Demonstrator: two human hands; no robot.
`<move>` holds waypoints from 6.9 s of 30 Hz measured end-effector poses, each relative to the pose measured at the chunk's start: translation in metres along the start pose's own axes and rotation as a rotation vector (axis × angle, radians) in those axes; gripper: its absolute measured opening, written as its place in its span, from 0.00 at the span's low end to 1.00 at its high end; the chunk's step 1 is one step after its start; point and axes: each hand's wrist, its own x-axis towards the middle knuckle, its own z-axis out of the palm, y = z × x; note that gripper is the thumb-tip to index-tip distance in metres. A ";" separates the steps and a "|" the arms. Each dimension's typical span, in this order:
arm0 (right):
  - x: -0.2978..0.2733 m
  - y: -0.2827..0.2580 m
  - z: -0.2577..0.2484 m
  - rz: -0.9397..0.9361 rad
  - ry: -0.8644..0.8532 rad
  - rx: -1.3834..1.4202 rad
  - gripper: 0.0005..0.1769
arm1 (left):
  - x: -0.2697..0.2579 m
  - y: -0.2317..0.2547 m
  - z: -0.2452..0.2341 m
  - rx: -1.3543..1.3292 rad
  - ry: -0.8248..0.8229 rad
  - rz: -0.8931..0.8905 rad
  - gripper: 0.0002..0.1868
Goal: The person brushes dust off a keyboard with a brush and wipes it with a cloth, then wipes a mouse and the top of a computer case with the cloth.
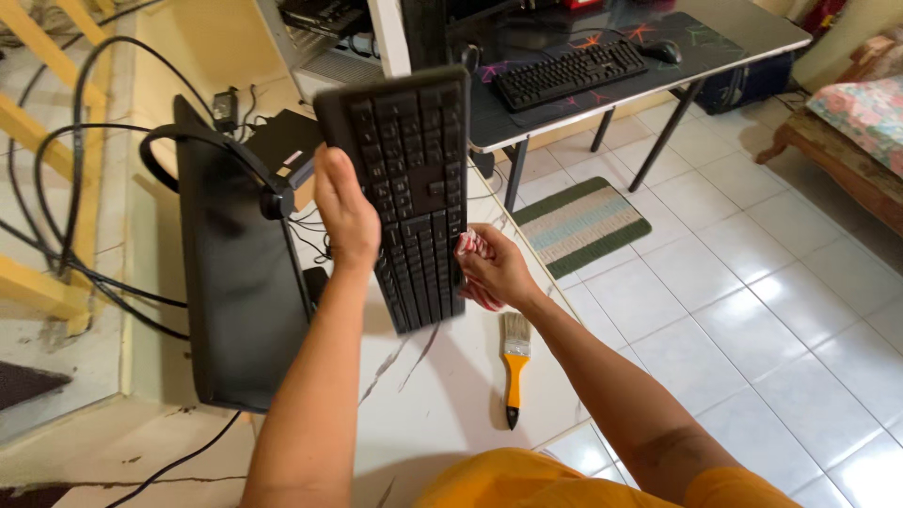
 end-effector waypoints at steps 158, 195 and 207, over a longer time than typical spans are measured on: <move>-0.066 0.173 0.037 0.377 0.387 -0.562 0.32 | -0.357 -0.154 -0.084 0.760 -0.337 -0.730 0.35; -0.177 0.097 -0.098 -0.125 -0.381 -1.258 0.30 | -0.267 -0.056 0.042 0.812 -0.648 -0.544 0.20; 0.111 0.186 -0.042 0.034 -0.460 -1.269 0.34 | -0.219 -0.101 0.005 1.021 -0.417 -0.537 0.18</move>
